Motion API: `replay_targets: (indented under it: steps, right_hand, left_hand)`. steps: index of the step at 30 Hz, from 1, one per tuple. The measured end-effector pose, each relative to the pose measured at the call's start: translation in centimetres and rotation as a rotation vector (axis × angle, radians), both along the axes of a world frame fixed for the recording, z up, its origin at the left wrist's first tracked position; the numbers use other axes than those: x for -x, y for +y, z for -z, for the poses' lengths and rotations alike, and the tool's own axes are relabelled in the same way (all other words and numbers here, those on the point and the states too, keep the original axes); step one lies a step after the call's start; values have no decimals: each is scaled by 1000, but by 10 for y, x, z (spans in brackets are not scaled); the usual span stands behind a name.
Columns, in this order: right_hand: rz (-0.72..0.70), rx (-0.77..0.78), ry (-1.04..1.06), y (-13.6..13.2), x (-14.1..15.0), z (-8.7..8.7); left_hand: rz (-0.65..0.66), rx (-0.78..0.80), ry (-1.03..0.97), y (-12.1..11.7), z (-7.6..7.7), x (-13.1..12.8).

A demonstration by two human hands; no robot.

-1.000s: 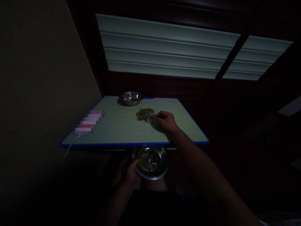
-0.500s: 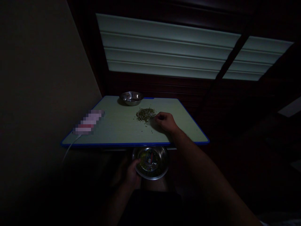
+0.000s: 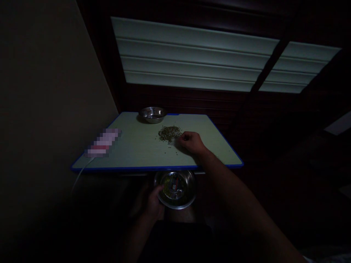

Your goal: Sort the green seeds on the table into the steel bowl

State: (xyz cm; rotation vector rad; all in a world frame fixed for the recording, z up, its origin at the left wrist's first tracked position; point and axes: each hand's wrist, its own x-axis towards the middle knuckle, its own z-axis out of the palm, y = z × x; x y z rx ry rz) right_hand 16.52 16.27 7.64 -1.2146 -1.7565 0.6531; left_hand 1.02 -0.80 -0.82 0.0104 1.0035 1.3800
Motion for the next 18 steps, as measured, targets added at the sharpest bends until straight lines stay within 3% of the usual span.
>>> replay_targets:
  steps: [9,18]
  right_hand:
    - [214,-58,-65,6,-5,3]
    - [117,-105,-16,7,-4,5]
  left_hand:
    - [2,-20,30,1,-1,0]
    - [18,-21,-19,0,-2,0]
